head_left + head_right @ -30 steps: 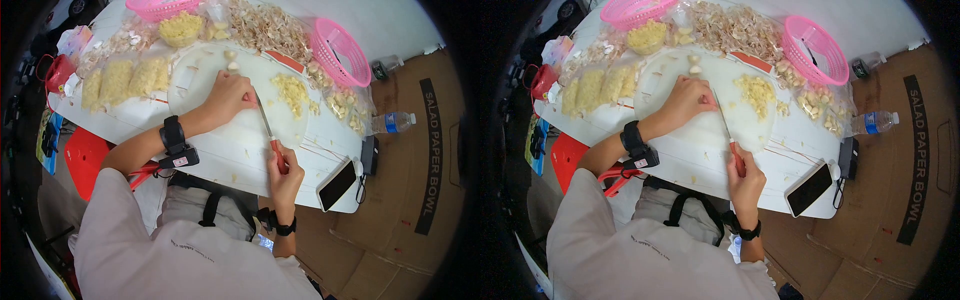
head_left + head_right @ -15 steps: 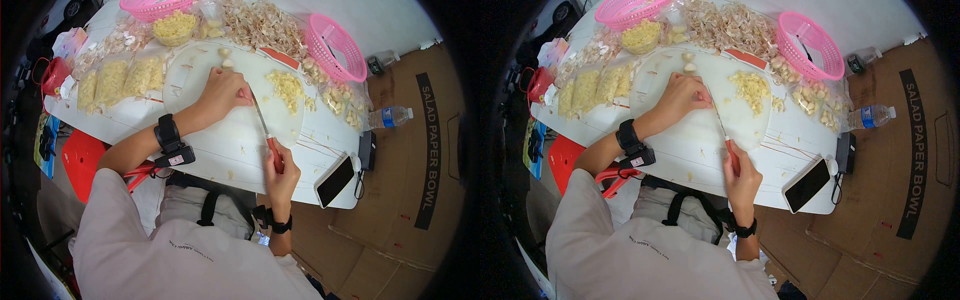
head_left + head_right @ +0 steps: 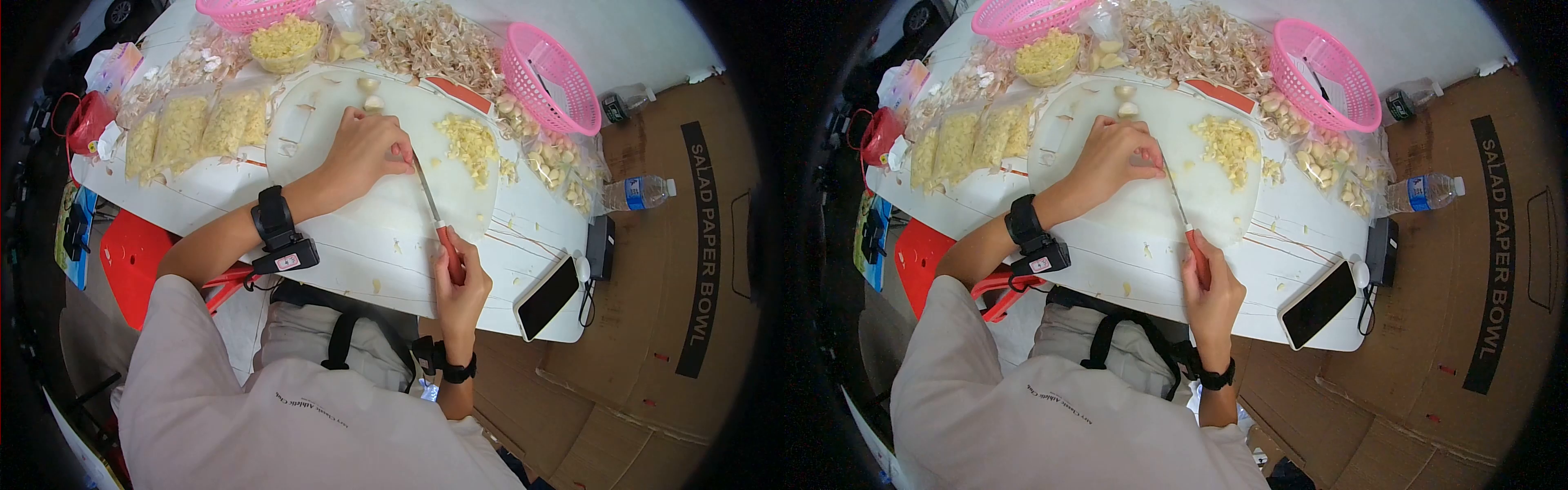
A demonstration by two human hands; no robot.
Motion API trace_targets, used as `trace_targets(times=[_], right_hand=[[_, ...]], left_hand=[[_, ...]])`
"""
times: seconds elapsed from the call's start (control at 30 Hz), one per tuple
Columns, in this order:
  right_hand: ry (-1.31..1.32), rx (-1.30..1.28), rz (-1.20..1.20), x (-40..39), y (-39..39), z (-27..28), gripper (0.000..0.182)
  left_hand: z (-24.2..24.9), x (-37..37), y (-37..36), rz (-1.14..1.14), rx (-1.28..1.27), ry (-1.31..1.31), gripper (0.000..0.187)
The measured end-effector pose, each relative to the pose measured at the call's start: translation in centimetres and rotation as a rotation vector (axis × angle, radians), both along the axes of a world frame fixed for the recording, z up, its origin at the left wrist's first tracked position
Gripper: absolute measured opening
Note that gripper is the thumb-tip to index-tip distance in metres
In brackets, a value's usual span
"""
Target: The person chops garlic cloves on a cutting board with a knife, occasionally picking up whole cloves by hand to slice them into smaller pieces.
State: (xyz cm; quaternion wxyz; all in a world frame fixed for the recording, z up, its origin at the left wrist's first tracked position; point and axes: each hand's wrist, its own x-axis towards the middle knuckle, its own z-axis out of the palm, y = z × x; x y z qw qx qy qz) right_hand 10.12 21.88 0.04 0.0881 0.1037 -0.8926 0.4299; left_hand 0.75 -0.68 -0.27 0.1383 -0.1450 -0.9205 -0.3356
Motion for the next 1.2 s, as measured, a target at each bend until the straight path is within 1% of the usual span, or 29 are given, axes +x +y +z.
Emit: trace_targets(times=[0.3, 0.67, 0.73, 1.2], right_hand=[[-0.003, -0.006, 0.002, 0.0, 0.0, -0.1, 0.024], [0.017, 0.043, 0.009, 0.0, 0.1, -0.3, 0.023], [0.012, 0.000, 0.009, 0.0, 0.1, -0.4, 0.023], [0.021, -0.012, 0.022, -0.2, 0.3, -1.0, 0.023]], left_hand=[[-0.2, 0.0, 0.0, -0.005, 0.035, -0.007, 0.010], [-0.1, 0.1, 0.2, -0.007, -0.019, 0.033, 0.008], [0.2, 0.2, 0.3, -0.008, -0.030, 0.034, 0.008], [0.4, 0.3, 0.3, -0.015, -0.086, 0.050, 0.008]])
